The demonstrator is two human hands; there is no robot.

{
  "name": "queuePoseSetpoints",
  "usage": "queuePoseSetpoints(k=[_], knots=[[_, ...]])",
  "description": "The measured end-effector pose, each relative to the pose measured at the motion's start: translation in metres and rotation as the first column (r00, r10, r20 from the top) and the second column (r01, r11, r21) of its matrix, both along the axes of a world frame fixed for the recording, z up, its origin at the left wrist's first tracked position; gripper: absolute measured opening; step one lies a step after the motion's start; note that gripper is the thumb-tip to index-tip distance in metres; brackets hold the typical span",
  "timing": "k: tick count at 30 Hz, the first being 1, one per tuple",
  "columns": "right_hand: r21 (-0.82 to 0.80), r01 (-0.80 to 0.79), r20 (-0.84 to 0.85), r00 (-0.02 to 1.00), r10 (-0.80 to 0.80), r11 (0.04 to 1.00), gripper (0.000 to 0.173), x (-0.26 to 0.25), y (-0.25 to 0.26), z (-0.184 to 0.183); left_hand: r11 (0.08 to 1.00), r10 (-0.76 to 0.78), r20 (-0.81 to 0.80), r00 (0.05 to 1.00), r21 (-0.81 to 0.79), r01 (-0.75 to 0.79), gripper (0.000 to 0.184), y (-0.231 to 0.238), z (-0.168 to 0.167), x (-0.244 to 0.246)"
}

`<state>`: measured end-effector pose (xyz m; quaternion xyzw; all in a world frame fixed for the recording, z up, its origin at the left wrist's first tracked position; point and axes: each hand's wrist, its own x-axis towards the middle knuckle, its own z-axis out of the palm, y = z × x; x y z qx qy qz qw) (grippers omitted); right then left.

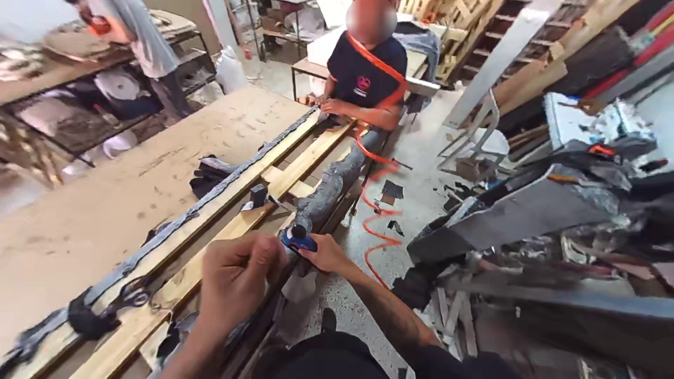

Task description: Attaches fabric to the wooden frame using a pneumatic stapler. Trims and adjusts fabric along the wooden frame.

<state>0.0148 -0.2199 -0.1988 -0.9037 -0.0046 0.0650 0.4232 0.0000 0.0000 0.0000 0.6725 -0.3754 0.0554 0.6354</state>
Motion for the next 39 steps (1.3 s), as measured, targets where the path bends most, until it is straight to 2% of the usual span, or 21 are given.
queuePoseSetpoints(k=[2,3,5,6,8,10,12,13,14,16,18,20,22,25,27,30,32,36,37,38,39], knots=[[-0.032,-0.007,-0.005,1.0,0.007,0.999,0.042,-0.014,0.023,0.005,0.978,0.15,0.077,0.986,0.135,-0.159,0.034,0.037,-0.025,0.001],[-0.037,-0.011,0.005,1.0,0.011,0.999,0.042,-0.022,0.036,0.004,0.934,0.256,0.126,0.958,0.222,-0.279,0.033,0.065,-0.04,-0.001],[-0.027,-0.001,0.038,0.999,0.002,1.0,0.041,-0.037,0.066,0.002,0.745,0.472,0.209,0.857,0.424,-0.514,0.033,0.138,-0.074,-0.008],[-0.015,0.025,0.061,0.998,-0.024,1.0,0.04,-0.045,0.083,0.003,0.631,0.553,0.219,0.804,0.52,-0.576,0.034,0.181,-0.092,-0.011],[-0.002,0.114,0.053,0.992,-0.114,0.994,0.039,-0.063,0.121,0.012,0.433,0.686,0.176,0.706,0.681,-0.59,0.04,0.276,-0.129,-0.017],[0.036,0.153,0.035,0.987,-0.155,0.988,0.039,-0.079,0.17,0.024,0.258,0.835,0.105,0.54,0.792,-0.553,0.049,0.376,-0.161,-0.031],[0.127,0.057,-0.001,0.998,-0.057,0.99,0.038,-0.087,0.229,0.033,0.104,0.954,0.068,0.292,0.839,-0.534,0.056,0.481,-0.193,-0.063],[0.173,-0.011,0.023,1.0,0.007,0.985,0.035,-0.085,0.256,0.036,0.051,0.974,0.078,0.211,0.836,-0.546,0.06,0.527,-0.208,-0.071],[0.199,-0.059,0.058,0.997,0.049,0.978,0.033,-0.082,0.28,0.04,0.044,0.977,0.083,0.198,0.826,-0.562,0.064,0.564,-0.221,-0.07],[0.188,-0.125,0.125,0.987,0.103,0.974,0.032,-0.081,0.326,0.046,0.077,0.958,0.095,0.271,0.824,-0.562,0.073,0.621,-0.246,-0.057],[0.091,-0.172,0.216,0.965,0.149,0.981,0.03,-0.077,0.371,0.049,0.138,0.929,0.088,0.361,0.819,-0.556,0.076,0.653,-0.26,-0.04],[0.005,-0.176,0.286,0.944,0.167,0.984,0.028,-0.069,0.417,0.05,0.16,0.905,0.11,0.412,0.807,-0.568,0.071,0.669,-0.259,-0.031],[-0.009,-0.135,0.312,0.941,0.131,0.991,0.027,-0.066,0.458,0.052,0.166,0.863,0.171,0.475,0.793,-0.587,0.054,0.676,-0.252,-0.024],[0.013,-0.052,0.29,0.956,0.046,0.999,0.027,-0.061,0.498,0.066,0.244,0.783,0.175,0.597,0.797,-0.553,0.031,0.665,-0.244,-0.002],[0.041,-0.051,0.21,0.977,0.041,0.998,0.036,-0.05,0.521,0.075,0.262,0.781,0.163,0.603,0.79,-0.554,0.03,0.665,-0.254,0.008],[0.15,-0.111,0.095,0.991,0.098,0.982,0.053,-0.032,0.565,0.074,0.23,0.809,0.175,0.562,0.785,-0.576,0.033,0.673,-0.267,0.001],[0.188,-0.182,0.015,0.983,0.183,0.965,0.064,-0.021,0.595,0.078,0.253,0.775,0.2,0.6,0.771,-0.584,0.03,0.676,-0.276,-0.007],[-0.076,-0.389,-0.019,0.921,0.389,0.918,0.081,0.005,0.659,0.079,0.373,0.626,0.3,0.72,0.695,-0.615,0.02,0.677,-0.28,-0.012],[-0.135,-0.397,-0.003,0.916,0.4,0.908,0.084,0.006,0.674,0.076,0.391,0.62,0.26,0.74,0.715,-0.579,0.022,0.673,-0.275,-0.015],[-0.177,-0.404,0.011,0.911,0.412,0.898,0.087,0.004,0.687,0.07,0.41,0.646,0.144,0.75,0.763,-0.5,0.029,0.668,-0.268,-0.024],[-0.188,-0.429,-0.005,0.9,0.436,0.883,0.091,0.003,0.705,0.062,0.433,0.717,-0.054,0.695,0.816,-0.384,0.033,0.668,-0.257,-0.037]])
